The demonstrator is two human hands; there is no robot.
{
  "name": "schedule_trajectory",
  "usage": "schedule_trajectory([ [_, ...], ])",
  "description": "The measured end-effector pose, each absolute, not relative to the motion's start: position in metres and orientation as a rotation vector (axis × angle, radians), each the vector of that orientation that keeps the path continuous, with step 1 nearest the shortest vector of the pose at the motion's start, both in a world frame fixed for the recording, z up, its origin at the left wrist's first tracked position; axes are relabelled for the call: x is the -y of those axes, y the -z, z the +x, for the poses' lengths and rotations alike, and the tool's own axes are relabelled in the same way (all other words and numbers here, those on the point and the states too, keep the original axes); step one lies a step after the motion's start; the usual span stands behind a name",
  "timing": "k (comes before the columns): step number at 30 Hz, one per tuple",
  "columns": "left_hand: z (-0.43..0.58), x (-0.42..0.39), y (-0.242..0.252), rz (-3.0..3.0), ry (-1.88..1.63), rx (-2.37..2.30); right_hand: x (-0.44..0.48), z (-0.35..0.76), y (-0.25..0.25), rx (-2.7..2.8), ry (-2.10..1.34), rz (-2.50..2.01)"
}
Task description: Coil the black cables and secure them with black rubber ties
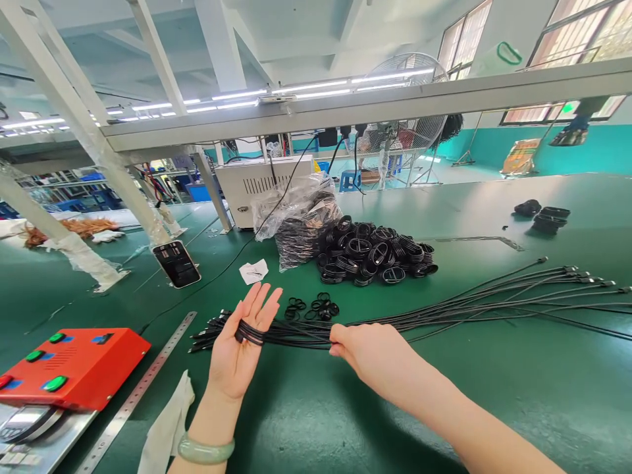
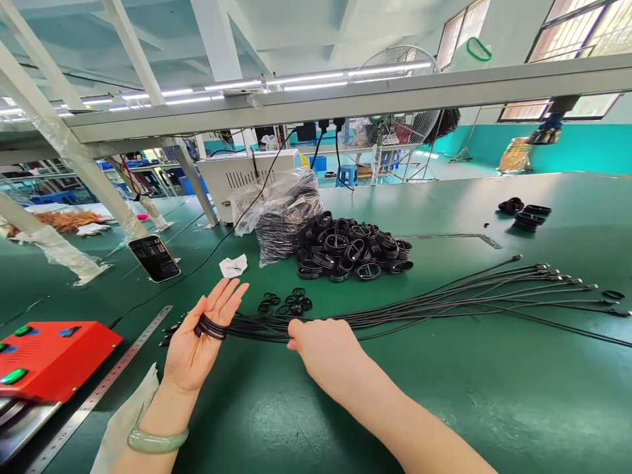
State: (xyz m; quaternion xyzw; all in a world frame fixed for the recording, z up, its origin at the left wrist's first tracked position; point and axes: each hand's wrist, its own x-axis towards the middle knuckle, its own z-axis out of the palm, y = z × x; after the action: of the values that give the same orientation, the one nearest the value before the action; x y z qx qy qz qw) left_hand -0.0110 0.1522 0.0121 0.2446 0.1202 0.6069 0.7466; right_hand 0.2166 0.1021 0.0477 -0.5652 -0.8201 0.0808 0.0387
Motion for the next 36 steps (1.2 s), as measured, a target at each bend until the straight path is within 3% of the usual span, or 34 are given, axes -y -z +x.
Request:
schedule_trajectory([
  [8, 0.02, -0.142, -0.003, 0.822, -1.406, -0.739, -0.067, 0.208, -0.069, 2.786, -0.155, -1.468],
  [15, 0.04, -0.12, 0.005, 1.175, -0.858, -0.759, -0.089, 0.216, -0.069, 2.463, -0.236, -1.43],
  [19, 0.036, -0.114, 0.005, 0.995, -0.743, -0.611, -0.113, 0.215, -0.048, 2.2, -0.636, -1.467],
  [23, 0.029, -0.117, 0.004, 0.88, -0.75, -0.503, -0.118, 0.199, -0.02, 1.814, -1.367, -1.098],
  [25, 0.028, -0.119, 0.002, 0.789, -0.757, -0.442, -0.116, 0.19, -0.011, 1.605, -1.558, -0.918],
  [32, 0.032, -0.12, 0.003, 0.663, -0.892, -0.453, -0.111, 0.179, 0.0, 1.488, -1.632, -0.745],
  [36, 0.03, -0.118, 0.004, 0.645, -0.757, -0.381, -0.108, 0.183, 0.008, 1.693, -1.728, -0.777],
])
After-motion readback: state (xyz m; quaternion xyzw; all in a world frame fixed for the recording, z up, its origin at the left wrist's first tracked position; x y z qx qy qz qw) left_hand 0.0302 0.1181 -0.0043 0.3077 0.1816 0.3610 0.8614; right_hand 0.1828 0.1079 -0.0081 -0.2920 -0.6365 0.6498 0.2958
